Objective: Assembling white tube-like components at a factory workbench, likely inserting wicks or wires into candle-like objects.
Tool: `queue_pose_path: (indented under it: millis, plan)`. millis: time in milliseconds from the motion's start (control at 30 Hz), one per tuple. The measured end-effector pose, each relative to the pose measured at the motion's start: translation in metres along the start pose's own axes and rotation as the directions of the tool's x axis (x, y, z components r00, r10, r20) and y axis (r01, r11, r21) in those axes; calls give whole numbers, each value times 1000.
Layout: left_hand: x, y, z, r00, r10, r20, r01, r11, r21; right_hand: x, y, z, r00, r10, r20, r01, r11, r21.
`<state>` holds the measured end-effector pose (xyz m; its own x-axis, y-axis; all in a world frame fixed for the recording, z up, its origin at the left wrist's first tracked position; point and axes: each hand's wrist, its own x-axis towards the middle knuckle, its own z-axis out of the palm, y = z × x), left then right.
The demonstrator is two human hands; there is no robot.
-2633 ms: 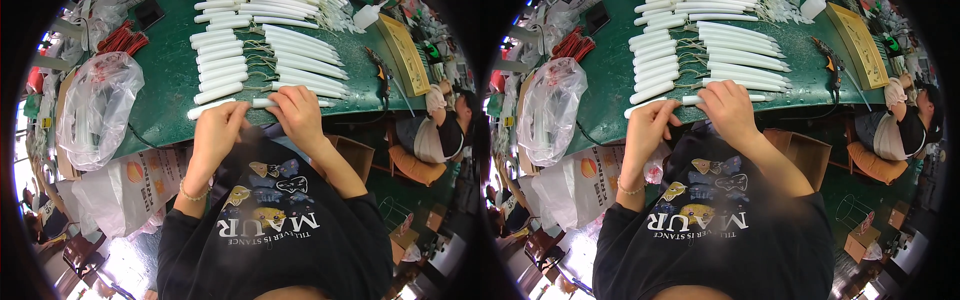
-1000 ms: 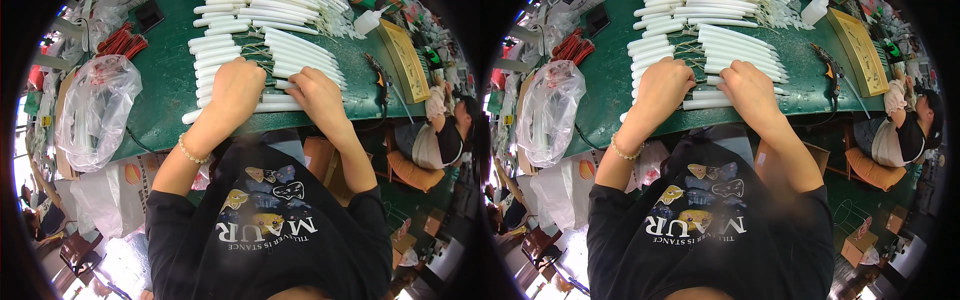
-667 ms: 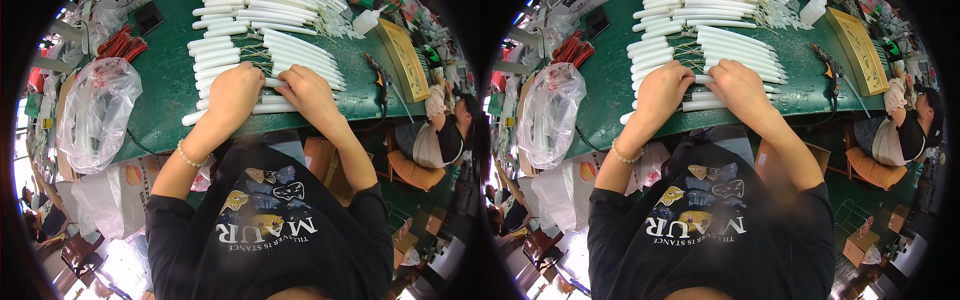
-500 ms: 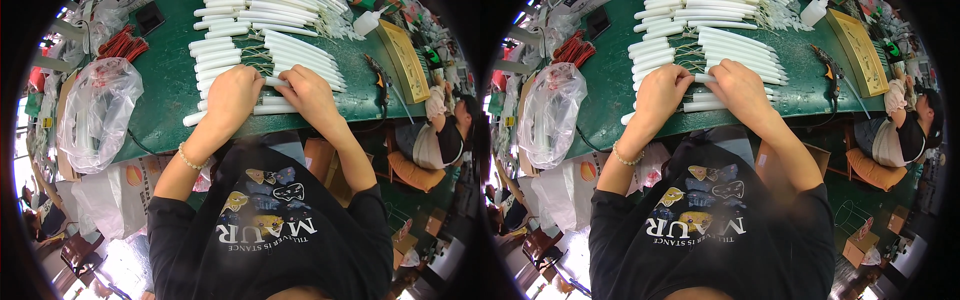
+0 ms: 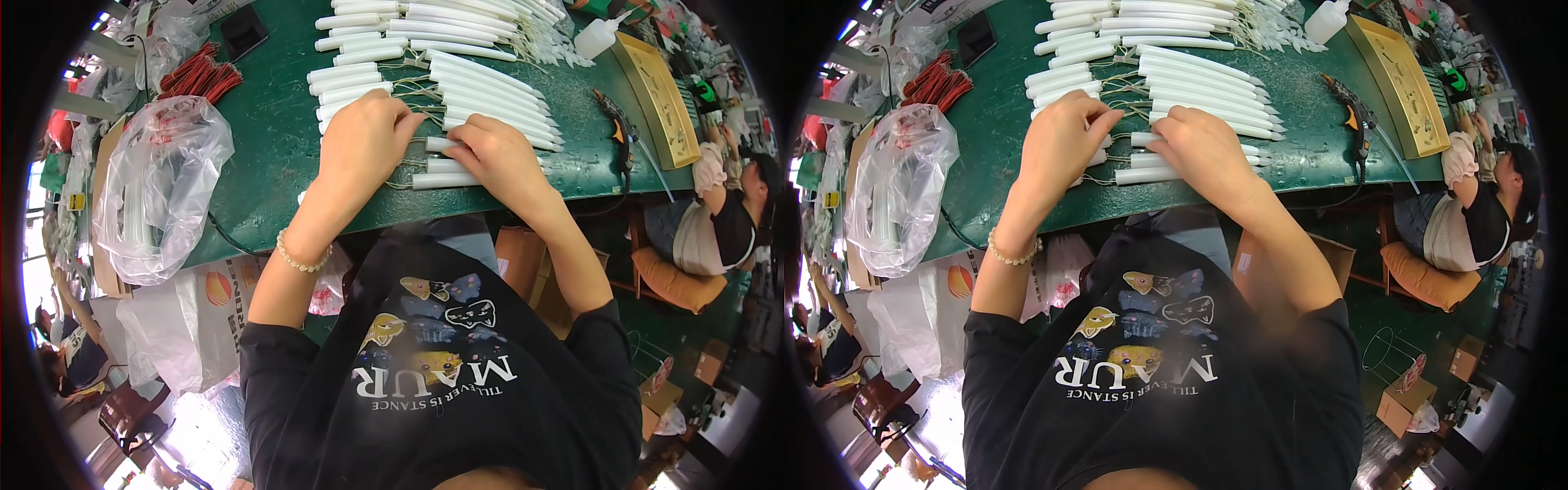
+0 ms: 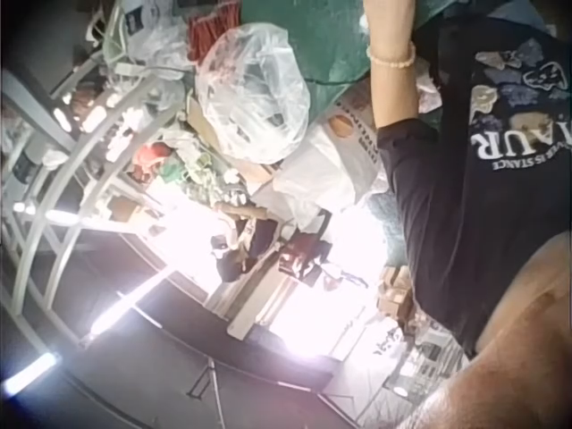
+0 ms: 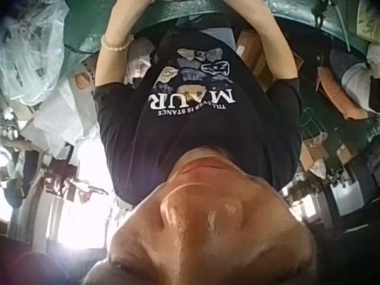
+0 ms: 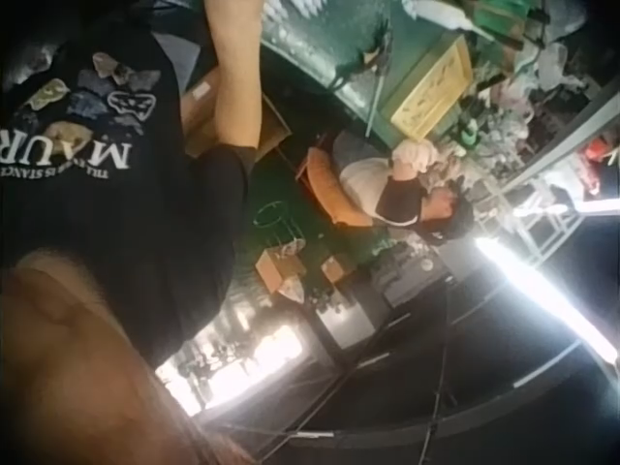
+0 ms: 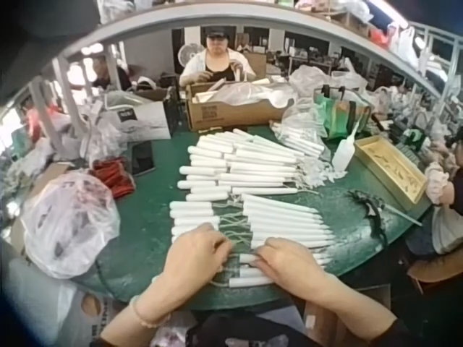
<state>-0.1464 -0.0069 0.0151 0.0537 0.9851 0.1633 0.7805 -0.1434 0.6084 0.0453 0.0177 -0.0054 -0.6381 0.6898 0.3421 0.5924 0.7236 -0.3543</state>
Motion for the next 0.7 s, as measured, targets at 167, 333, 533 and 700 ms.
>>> queue_pose_path:
  millis: [167,333,533,700]
  plan:
    - [11,-9,20,944,299,-141,-255,929,268,4,-3,-5,990,80,-120,-85,996,-40]
    - [18,-8,25,943,322,-81,-279,900,335,6,0,-3,986,99,-135,-120,980,-157]
    - [18,-11,27,911,407,-67,-363,869,336,8,-2,-4,995,71,-65,-86,963,-256]
    - [21,-13,29,894,446,-41,-399,835,378,10,-2,-5,997,65,-39,-73,959,-274]
